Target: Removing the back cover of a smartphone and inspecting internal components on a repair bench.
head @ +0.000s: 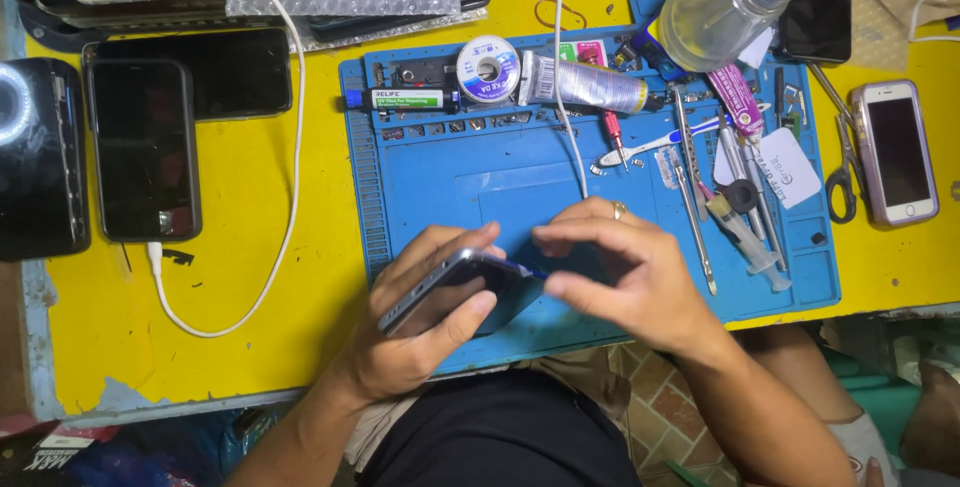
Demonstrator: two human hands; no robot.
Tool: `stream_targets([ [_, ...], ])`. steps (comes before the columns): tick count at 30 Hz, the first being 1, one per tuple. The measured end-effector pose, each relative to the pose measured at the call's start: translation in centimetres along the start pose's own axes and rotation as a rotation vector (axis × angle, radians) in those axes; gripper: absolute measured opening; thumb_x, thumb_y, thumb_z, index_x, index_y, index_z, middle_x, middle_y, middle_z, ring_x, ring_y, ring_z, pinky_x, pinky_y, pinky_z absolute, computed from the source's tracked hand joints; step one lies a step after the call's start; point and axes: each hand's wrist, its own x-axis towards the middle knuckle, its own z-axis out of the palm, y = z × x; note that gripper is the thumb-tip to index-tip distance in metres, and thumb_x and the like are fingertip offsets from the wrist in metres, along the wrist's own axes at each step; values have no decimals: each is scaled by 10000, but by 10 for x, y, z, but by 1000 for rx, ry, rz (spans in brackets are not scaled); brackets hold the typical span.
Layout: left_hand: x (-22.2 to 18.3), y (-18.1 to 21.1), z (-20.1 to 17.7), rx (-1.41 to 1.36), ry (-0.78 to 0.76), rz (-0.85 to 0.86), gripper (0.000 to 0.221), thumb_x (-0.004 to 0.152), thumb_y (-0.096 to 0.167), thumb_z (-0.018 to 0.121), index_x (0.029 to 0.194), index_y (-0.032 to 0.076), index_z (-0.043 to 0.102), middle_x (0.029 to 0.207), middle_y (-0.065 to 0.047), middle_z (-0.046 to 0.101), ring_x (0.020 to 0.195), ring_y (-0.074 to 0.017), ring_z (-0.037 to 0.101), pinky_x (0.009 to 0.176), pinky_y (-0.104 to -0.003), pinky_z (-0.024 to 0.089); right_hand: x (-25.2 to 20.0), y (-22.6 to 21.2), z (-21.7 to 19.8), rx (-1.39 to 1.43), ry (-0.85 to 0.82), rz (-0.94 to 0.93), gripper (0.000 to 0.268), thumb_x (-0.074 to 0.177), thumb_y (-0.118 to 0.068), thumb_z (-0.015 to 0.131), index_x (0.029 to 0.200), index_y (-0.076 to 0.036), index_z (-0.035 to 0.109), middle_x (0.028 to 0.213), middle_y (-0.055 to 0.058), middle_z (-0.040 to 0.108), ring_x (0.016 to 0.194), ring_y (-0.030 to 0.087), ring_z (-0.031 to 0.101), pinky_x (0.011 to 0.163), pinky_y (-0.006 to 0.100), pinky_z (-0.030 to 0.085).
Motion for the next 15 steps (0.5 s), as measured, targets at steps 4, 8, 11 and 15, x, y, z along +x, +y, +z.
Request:
stream_targets([
  [4,-10,3,-2,-31,-69,-5,409,1000,43,656,1394,26,545,1243,-179,633,1136,-275,730,1009,-316,606,-8,-11,18,33,34,-147,270,819,-122,831,1053,-38,726,980,107,720,904,214,711,863,299,596],
  [8,-19,-3,-4,-43,-117,39,493,1005,17,684,1453,110,500,1282,-176,621,1161,-286,724,1018,-319,626,-8,-8,21,148,63,-117,75,895,-97,741,931,-33,753,898,82,762,843,216,708,821,309,573],
  [11,-22,-6,-5,-64,-147,45,453,1016,33,680,1433,120,525,1250,-153,624,927,-193,696,795,-245,620,-8,-2,21,332,43,90,62,903,-102,747,927,-46,754,864,91,746,832,199,673,797,311,568],
  [15,-22,-7,-6,-134,-184,99,499,1041,22,680,1479,183,504,1255,-145,619,1059,-228,698,938,-286,604,-9,-4,22,480,-18,289,115,911,-128,735,926,-14,742,897,123,776,845,213,752,801,311,622],
])
